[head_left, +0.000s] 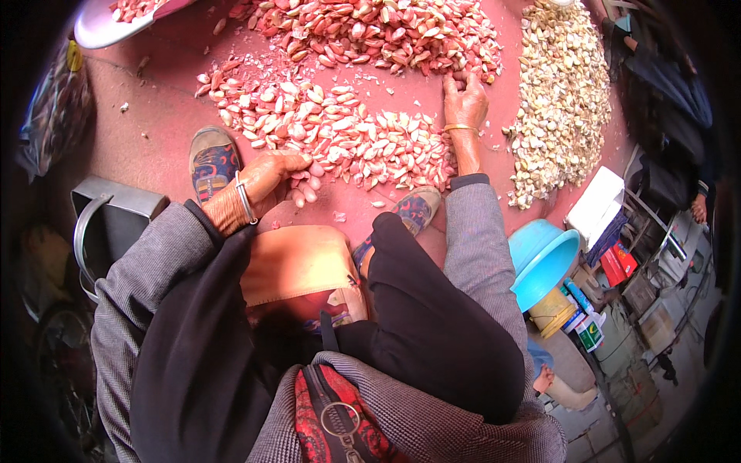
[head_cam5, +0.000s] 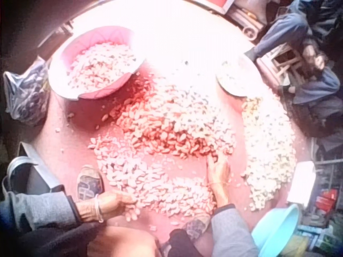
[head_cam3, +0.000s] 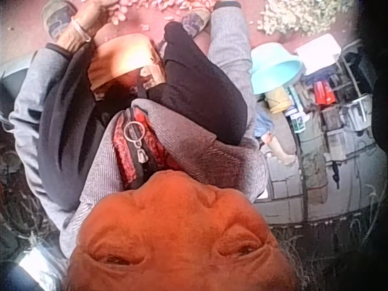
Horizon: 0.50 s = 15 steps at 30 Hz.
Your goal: The person sits on the floor and sorts peanuts by hand, separating red-skinned peanuts from shelled ones. They pick individual peanuts from a large pile, place red-skinned ones into a pink bowl, and set shelled peanuts aside. The task continues with repetitive hand motions and occasional pauses.
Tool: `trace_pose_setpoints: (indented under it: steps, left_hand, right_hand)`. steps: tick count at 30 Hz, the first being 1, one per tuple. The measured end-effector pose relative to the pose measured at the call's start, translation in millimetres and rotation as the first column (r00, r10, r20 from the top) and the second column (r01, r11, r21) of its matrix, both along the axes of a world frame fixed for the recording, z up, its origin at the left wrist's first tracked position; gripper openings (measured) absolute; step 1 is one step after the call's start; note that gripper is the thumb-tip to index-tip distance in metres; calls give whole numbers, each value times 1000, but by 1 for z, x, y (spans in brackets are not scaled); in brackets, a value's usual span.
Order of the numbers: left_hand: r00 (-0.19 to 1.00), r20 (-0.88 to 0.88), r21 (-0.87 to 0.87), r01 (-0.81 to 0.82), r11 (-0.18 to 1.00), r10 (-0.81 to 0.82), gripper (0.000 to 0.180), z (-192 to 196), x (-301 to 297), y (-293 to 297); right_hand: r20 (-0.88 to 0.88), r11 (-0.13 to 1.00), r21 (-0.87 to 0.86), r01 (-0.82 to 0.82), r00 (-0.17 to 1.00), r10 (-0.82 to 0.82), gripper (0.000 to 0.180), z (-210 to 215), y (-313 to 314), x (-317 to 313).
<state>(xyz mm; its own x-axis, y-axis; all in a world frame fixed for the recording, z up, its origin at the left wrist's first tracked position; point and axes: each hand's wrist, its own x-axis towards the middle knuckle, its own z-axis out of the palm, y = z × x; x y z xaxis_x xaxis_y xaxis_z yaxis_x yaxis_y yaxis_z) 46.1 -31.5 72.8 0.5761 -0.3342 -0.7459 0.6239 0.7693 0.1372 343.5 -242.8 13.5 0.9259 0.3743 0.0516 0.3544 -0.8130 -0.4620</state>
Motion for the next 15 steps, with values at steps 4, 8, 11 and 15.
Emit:
trace_pose_setpoints:
  steps: [4,8,11,15]
  left_hand:
    - [1000,-14,-14,7,1000,-7,30,2,2,0]
    - [1000,-4,1,6,1000,-6,30,3,2,-1]
    - [1000,1,13,10,1000,-10,30,2,1,-1]
    - [1000,1,3,12,1000,-12,30,-1,3,-2]
  right_hand:
    - [-71,999,38,13,997,-11,20,1,-5,-1]
    - [-69,999,34,3,998,-1,20,0,-14,-6]
    - [-112,994,109,13,994,0,19,1,-18,-14]
    - [-330,978,182,103,943,-38,12,27,-12,-38]
